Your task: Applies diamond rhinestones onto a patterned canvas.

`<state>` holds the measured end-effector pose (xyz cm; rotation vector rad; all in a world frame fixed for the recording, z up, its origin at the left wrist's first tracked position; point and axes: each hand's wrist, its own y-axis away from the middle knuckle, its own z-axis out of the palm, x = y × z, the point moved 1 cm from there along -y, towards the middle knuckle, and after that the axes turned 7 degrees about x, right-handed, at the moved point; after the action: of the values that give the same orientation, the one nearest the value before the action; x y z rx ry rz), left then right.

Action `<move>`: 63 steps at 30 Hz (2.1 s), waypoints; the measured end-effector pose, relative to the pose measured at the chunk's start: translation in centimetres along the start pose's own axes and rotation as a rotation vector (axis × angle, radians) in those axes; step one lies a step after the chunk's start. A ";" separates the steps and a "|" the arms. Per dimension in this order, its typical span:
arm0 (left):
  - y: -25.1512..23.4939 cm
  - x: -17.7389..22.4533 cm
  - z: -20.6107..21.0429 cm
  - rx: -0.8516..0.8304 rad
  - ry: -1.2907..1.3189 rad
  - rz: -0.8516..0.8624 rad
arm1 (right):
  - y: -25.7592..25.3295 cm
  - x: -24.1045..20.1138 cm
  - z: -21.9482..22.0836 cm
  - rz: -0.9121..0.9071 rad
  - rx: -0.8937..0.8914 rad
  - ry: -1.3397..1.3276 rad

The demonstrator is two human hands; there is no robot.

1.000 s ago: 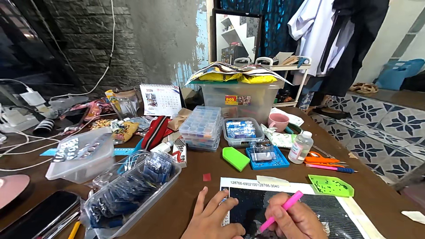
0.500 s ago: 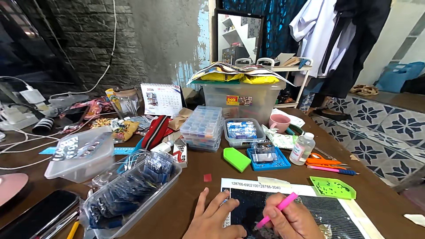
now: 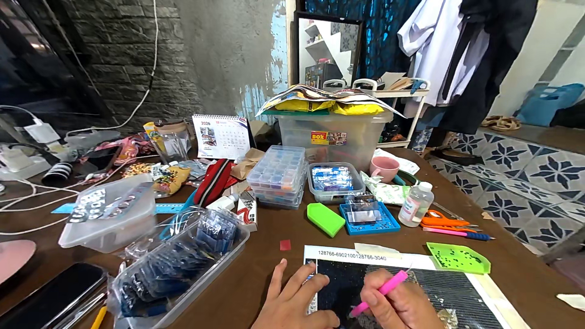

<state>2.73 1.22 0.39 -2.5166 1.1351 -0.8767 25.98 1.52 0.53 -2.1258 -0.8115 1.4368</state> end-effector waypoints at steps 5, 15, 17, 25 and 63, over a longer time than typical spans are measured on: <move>-0.2 0.1 -0.1 -0.002 -0.011 0.007 | -0.3 -1.4 0.3 -0.154 -0.079 0.159; 0.0 0.0 0.1 -0.015 -0.040 0.009 | -0.9 -0.6 -1.2 0.162 0.161 -0.105; -0.1 0.0 0.2 -0.027 -0.050 0.012 | -1.0 -0.3 -1.5 0.221 0.218 -0.167; -0.6 1.6 0.0 -0.027 -0.296 0.100 | -0.9 0.2 -1.4 0.247 0.220 -0.250; 0.1 -1.0 0.2 0.075 -0.045 0.086 | 0.5 -1.8 -0.4 -0.118 -0.215 -0.222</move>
<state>2.27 1.83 -0.23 -2.3966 1.1647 -0.8201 25.93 -0.08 1.52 -2.0515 -1.2032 1.6035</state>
